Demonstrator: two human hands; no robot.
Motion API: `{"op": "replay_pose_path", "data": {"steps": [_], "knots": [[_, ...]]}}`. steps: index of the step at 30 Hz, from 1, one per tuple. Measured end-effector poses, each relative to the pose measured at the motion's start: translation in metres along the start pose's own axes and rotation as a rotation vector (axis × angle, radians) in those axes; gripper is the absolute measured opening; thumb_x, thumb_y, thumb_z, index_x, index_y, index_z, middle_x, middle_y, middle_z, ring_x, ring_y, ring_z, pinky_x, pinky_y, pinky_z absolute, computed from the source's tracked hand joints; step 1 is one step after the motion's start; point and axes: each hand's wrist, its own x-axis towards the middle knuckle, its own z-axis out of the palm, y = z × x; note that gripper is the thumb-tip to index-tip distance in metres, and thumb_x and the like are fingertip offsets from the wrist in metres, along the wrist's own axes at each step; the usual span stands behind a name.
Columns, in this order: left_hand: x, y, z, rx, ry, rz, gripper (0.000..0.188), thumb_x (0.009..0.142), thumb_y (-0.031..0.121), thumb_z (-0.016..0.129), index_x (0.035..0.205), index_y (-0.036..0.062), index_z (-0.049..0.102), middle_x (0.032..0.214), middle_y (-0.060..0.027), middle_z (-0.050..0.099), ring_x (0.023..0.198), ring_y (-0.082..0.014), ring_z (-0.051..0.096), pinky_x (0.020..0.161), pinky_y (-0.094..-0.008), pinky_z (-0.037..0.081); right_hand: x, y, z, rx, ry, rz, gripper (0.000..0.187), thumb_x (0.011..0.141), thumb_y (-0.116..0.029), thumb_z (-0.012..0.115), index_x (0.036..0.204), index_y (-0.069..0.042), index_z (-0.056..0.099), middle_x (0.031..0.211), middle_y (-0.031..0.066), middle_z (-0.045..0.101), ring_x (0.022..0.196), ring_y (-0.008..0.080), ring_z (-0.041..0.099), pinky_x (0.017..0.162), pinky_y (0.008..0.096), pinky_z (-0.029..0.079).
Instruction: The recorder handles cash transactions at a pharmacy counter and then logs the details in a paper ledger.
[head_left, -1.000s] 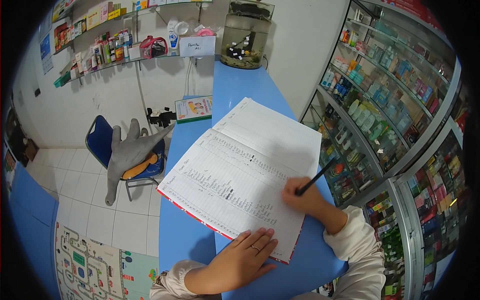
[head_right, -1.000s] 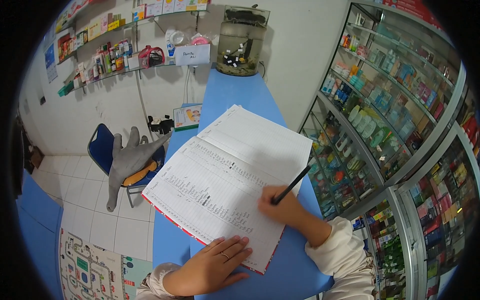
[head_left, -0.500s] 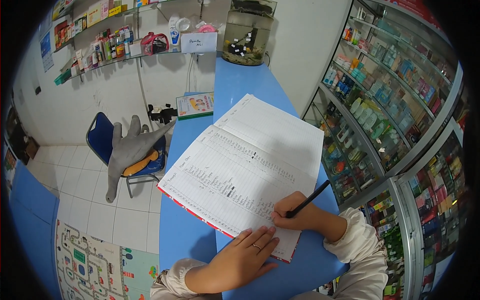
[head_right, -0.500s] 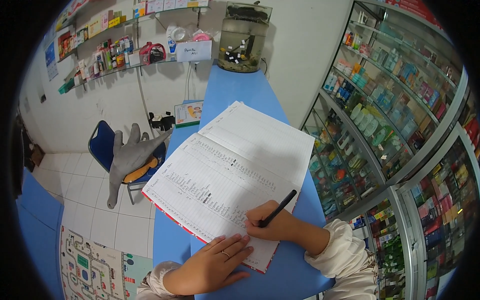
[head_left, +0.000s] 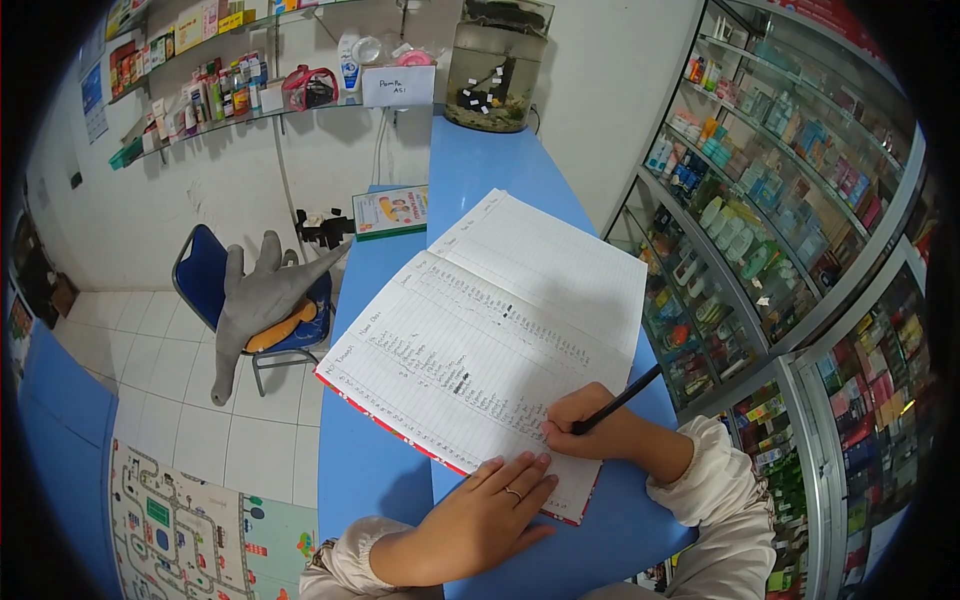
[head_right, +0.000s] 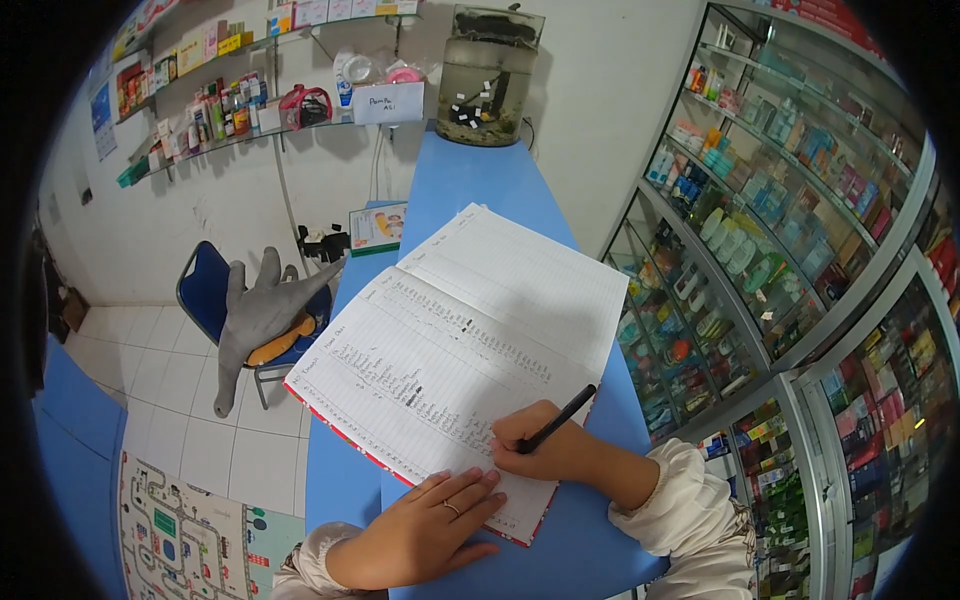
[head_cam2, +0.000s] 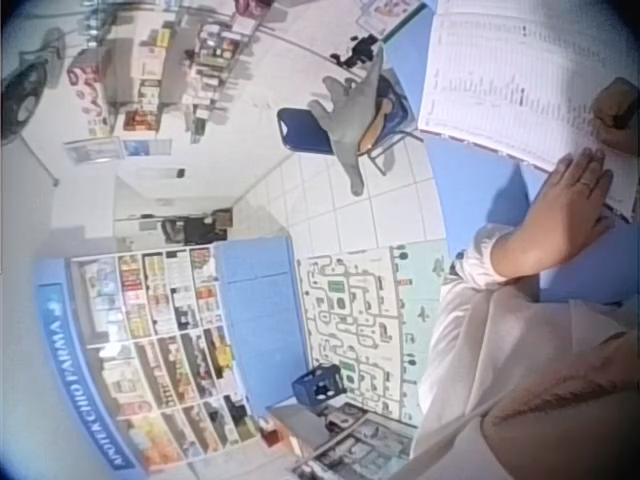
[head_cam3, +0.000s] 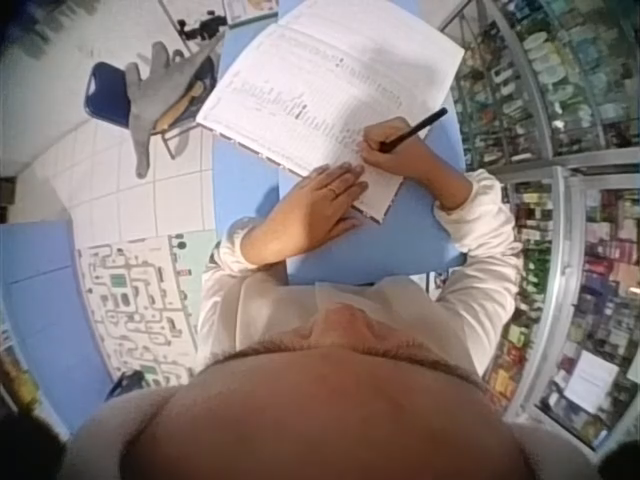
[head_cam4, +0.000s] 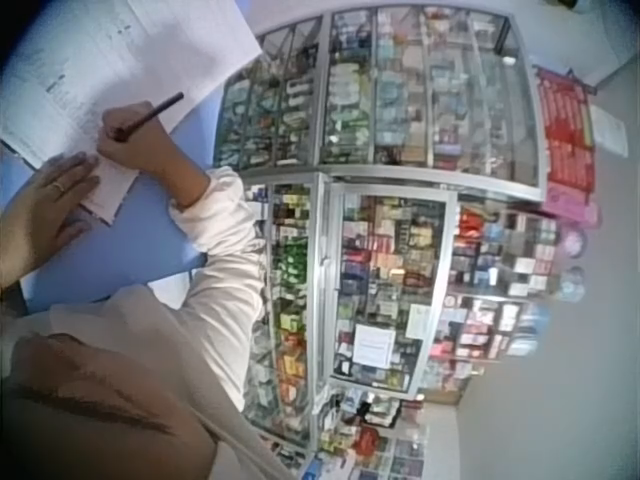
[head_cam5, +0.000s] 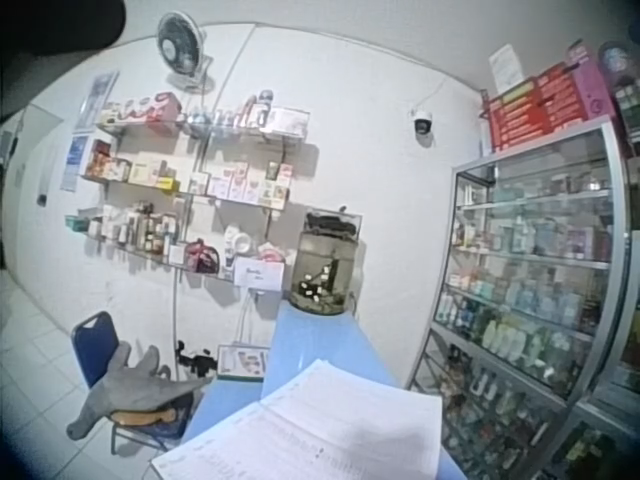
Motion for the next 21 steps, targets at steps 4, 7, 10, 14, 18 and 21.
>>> {"op": "replay_pose_path", "data": {"steps": [4, 7, 10, 14, 18, 21], "knots": [[0.0001, -0.0006, -0.001, 0.002, -0.004, 0.002, 0.047, 0.081, 0.031, 0.065, 0.114, -0.0014, 0.056, 0.121, -0.0182, 0.054, 0.117, -0.0302, 0.05, 0.094, -0.0427, 0.043, 0.0, 0.0003, 0.0011, 0.054, 0.033, 0.018, 0.033, 0.077, -0.004, 0.063, 0.056, -0.004, 0.037, 0.048, 0.0063, 0.038, 0.042, 0.0148, 0.034, 0.042, 0.0301, 0.03], [-0.0002, -0.0004, -0.0005, -0.004, -0.011, -0.006, 0.048, 0.081, 0.03, 0.065, 0.115, -0.0017, 0.056, 0.122, -0.0184, 0.054, 0.117, -0.0303, 0.05, 0.094, -0.0429, 0.043, 0.0001, 0.0004, -0.0006, 0.047, 0.001, 0.015, 0.034, 0.077, -0.004, 0.063, 0.056, -0.004, 0.037, 0.048, 0.0064, 0.038, 0.042, 0.0146, 0.034, 0.042, 0.0297, 0.03], [0.0, -0.0005, -0.0003, -0.01, -0.004, -0.002, 0.048, 0.081, 0.03, 0.065, 0.115, -0.0018, 0.055, 0.123, -0.0184, 0.053, 0.117, -0.0304, 0.05, 0.095, -0.0429, 0.043, -0.0008, 0.0009, -0.001, 0.054, 0.046, 0.07, 0.034, 0.078, -0.004, 0.062, 0.055, -0.004, 0.036, 0.048, 0.0061, 0.039, 0.042, 0.0144, 0.034, 0.042, 0.0295, 0.03], [-0.0004, 0.0, -0.0011, -0.008, -0.008, -0.007, 0.048, 0.081, 0.03, 0.065, 0.115, -0.0018, 0.055, 0.123, -0.0185, 0.053, 0.117, -0.0306, 0.05, 0.095, -0.0429, 0.043, -0.0009, -0.0005, -0.0004, 0.023, 0.026, 0.047, 0.034, 0.078, -0.004, 0.063, 0.056, -0.003, 0.037, 0.049, 0.0051, 0.04, 0.043, 0.0123, 0.034, 0.043, 0.0289, 0.03], [-0.001, 0.0001, 0.0013, -0.005, -0.008, -0.008, 0.047, 0.081, 0.03, 0.064, 0.115, -0.0017, 0.055, 0.123, -0.0186, 0.053, 0.117, -0.0306, 0.05, 0.095, -0.0427, 0.043, -0.0018, 0.0026, 0.0006, 0.045, 0.024, 0.032, 0.033, 0.078, -0.003, 0.063, 0.056, -0.003, 0.038, 0.049, 0.0051, 0.041, 0.043, 0.0117, 0.035, 0.043, 0.0287, 0.031], [-0.0004, 0.0, 0.0003, -0.005, -0.006, -0.007, 0.047, 0.081, 0.03, 0.064, 0.115, -0.0016, 0.055, 0.123, -0.0185, 0.054, 0.117, -0.0305, 0.05, 0.095, -0.0426, 0.043, -0.0025, 0.0031, 0.0001, 0.061, 0.061, 0.092, 0.034, 0.078, -0.003, 0.062, 0.056, -0.003, 0.037, 0.049, 0.0056, 0.041, 0.043, 0.0127, 0.035, 0.043, 0.0291, 0.031]]}}
